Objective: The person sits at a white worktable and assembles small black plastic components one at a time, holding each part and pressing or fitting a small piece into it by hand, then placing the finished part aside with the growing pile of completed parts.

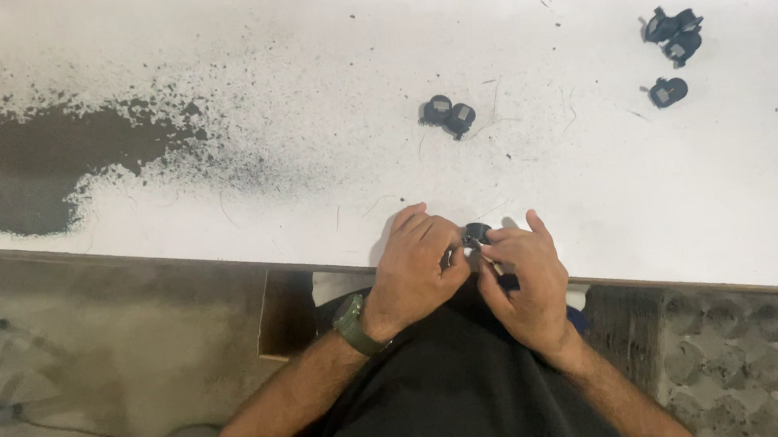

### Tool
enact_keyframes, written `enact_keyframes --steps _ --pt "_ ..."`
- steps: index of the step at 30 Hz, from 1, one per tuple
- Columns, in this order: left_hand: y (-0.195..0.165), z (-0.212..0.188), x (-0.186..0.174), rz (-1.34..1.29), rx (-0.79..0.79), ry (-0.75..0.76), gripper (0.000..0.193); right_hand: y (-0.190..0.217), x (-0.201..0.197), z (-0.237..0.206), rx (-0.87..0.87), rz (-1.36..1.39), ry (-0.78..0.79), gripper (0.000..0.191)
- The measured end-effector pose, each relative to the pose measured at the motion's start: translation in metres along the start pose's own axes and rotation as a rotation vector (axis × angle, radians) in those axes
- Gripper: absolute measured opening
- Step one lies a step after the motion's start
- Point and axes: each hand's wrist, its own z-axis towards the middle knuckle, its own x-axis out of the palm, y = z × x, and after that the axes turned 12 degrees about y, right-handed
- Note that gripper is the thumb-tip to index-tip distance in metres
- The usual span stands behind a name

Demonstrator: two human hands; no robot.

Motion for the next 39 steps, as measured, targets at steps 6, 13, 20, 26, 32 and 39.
enact_keyframes --steps 6,13,20,26,32,39 --pt "0.001 -0.004 -0.004 -0.014 -0.01 0.043 0.015 -0.001 0.0 -0.003 0.005 -0.025 0.042 0.03" --pt "0.028 -0.009 -0.017 -0.015 0.05 -0.016 0.007 -0.018 -0.011 -0.004 0.049 -0.011 -0.05 0.027" --pt "0.089 -0.036 -0.112 0.265 -0.254 -0.262 0.008 -0.027 -0.029 0.012 0.159 -0.043 -0.023 0.024" --pt "0.09 -0.036 -0.108 0.37 -0.277 -0.226 0.01 -0.01 -0.012 0.037 0.105 -0.121 0.141 0.043" --pt "0.091 -0.037 -0.109 0.43 -0.27 -0.21 0.011 -0.013 0.003 0.039 0.149 -0.205 0.204 0.033" --pt "0.092 -0.034 -0.11 0.462 -0.292 -0.172 0.01 -0.014 0.007 0.034 0.163 -0.185 0.165 0.038"
